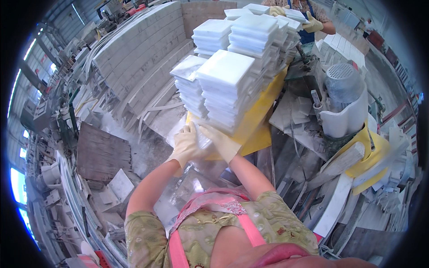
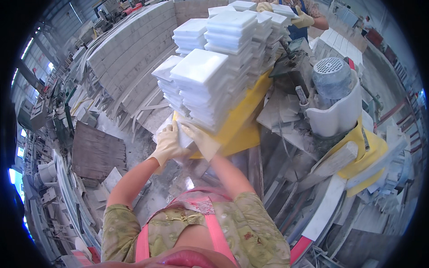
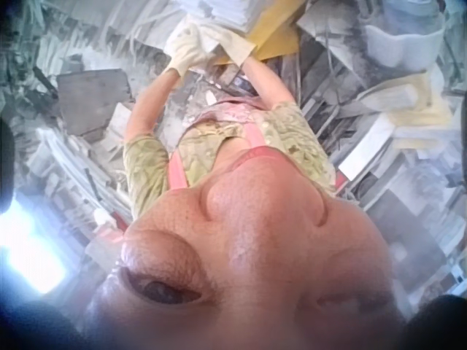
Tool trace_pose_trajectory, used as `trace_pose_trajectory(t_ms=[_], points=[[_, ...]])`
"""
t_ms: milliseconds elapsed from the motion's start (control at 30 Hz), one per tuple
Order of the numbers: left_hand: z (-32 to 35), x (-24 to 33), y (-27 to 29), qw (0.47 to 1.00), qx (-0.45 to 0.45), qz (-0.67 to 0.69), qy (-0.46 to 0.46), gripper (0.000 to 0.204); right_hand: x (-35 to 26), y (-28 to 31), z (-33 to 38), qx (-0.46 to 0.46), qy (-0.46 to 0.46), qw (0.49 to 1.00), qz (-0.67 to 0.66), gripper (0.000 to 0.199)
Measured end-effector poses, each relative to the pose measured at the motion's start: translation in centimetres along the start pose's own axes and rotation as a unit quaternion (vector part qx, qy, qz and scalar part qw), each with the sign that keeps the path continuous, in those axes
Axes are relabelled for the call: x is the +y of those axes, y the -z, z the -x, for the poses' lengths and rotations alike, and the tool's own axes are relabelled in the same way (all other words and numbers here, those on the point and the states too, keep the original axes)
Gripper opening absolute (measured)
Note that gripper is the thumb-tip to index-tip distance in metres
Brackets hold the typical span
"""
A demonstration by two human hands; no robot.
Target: The person repeatedly picks up white foam blocks from a yellow tray and stacks them on a nearby surface. They handle the blocks one at a time, aligning them in neat piles. The person wears gloves and an apron while working in a cluttered workshop.
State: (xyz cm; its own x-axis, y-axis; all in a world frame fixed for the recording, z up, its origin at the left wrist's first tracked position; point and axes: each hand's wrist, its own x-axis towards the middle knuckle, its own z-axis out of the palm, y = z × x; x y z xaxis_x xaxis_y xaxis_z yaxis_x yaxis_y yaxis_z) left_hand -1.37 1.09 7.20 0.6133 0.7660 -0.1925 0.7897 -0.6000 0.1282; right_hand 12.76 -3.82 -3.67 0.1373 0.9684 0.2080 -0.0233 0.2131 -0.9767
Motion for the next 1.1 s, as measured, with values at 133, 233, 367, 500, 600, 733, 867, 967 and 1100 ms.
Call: trace_pose_trajectory(t_ms=[133, 233, 367, 500, 600, 733, 867, 967, 1100], points=[[0.5, -0.3, -0.7, 0.998, 0.05, 0.04, -0.006, 0.135, -2.3, -0.4, 0.8, 0.038, -0.058, 0.997, -0.02, 0.053], [0.6, -0.5, -1.1, 0.995, 0.072, 0.063, -0.01, 0.133, -2.5, -0.9, 1.2, 0.064, -0.04, 0.997, -0.027, 0.05], [0.5, -0.9, -1.4, 0.995, 0.071, 0.064, -0.02, 0.132, -0.6, -1.4, 0.7, 0.088, -0.051, 0.985, -0.14, 0.044], [0.8, -2.1, -1.8, 0.991, 0.09, 0.086, -0.046, 0.133, 0.7, -1.7, -0.1, 0.153, -0.117, 0.964, -0.183, 0.042], [1.4, -3.4, -2.0, 0.983, 0.093, 0.146, -0.062, 0.127, 0.4, -2.6, 0.1, 0.207, -0.108, 0.954, -0.19, 0.043], [2.4, -5.2, -2.3, 0.965, 0.134, 0.191, -0.117, 0.127, -1.0, -5.0, 3.1, 0.258, -0.083, 0.951, -0.147, 0.058], [2.6, -6.7, -2.5, 0.954, 0.118, 0.222, -0.164, 0.127, -1.4, -6.7, 4.6, 0.346, -0.146, 0.902, -0.214, 0.064], [2.5, -7.5, -2.8, 0.95, 0.092, 0.231, -0.189, 0.128, -0.9, -7.9, 5.7, 0.377, -0.164, 0.867, -0.283, 0.062], [2.4, -8.1, -3.1, 0.939, 0.116, 0.24, -0.215, 0.129, 0.4, -7.9, 5.5, 0.322, -0.202, 0.888, -0.26, 0.058]])
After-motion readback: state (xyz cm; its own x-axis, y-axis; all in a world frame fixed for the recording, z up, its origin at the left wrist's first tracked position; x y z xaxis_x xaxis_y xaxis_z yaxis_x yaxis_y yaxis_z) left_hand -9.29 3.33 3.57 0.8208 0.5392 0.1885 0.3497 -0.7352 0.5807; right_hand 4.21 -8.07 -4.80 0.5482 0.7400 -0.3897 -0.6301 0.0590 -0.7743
